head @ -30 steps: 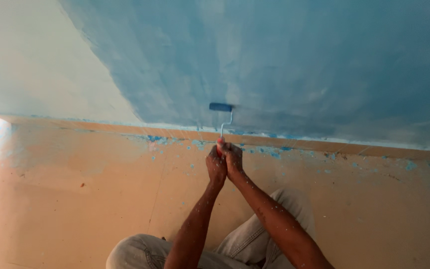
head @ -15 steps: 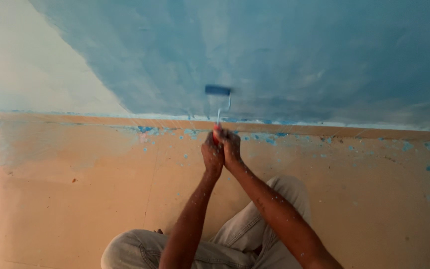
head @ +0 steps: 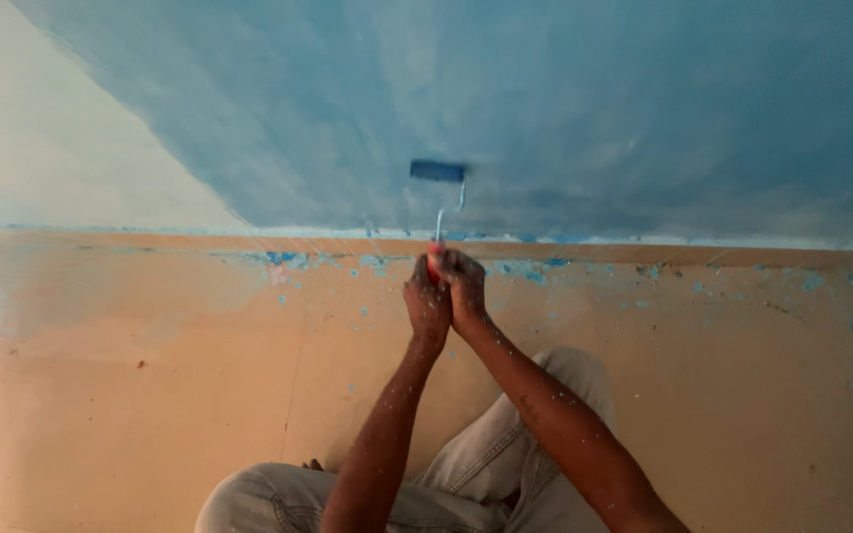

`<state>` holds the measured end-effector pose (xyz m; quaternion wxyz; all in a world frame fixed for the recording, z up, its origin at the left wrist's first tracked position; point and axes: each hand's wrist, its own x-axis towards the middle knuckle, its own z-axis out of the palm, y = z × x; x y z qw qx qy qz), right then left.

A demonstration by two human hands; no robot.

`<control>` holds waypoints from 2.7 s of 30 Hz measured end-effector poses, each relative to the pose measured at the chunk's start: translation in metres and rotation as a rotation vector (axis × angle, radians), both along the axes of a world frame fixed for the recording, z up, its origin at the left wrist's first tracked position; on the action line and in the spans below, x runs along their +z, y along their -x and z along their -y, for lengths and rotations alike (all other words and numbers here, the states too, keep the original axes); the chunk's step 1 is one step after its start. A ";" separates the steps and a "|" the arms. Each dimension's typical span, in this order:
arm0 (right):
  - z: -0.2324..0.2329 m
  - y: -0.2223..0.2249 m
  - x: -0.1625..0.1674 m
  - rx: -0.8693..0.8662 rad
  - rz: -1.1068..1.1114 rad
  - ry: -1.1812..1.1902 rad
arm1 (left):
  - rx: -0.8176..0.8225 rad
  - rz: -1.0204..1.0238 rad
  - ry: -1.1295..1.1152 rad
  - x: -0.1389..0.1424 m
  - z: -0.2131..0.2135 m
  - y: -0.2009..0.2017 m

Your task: The person sits on the tiled floor and paints the lower section of an interior wall blue using a small paint roller, making vertical and horizontal strokes along the wall base. Near the end, the person dips the roller into a paint bucket on the floor to reload it with paint.

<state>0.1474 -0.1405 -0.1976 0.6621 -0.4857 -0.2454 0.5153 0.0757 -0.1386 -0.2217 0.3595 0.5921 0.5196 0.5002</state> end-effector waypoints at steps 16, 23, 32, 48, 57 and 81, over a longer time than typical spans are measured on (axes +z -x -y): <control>-0.001 -0.012 0.021 0.016 -0.042 -0.091 | 0.002 0.110 -0.019 0.020 -0.001 -0.013; 0.014 -0.011 -0.019 0.002 0.033 0.030 | 0.034 0.030 0.088 -0.022 0.022 -0.015; 0.031 0.000 -0.037 0.160 -0.062 0.156 | 0.043 0.135 0.338 -0.030 0.044 0.007; 0.034 0.018 -0.065 0.808 -0.136 0.106 | 0.047 0.230 0.216 -0.053 0.076 0.071; 0.031 0.016 -0.052 0.793 -0.208 0.146 | 0.096 0.147 0.348 -0.062 0.072 0.060; 0.013 0.018 -0.065 0.477 -0.146 0.335 | 0.015 0.247 0.388 -0.075 0.033 0.045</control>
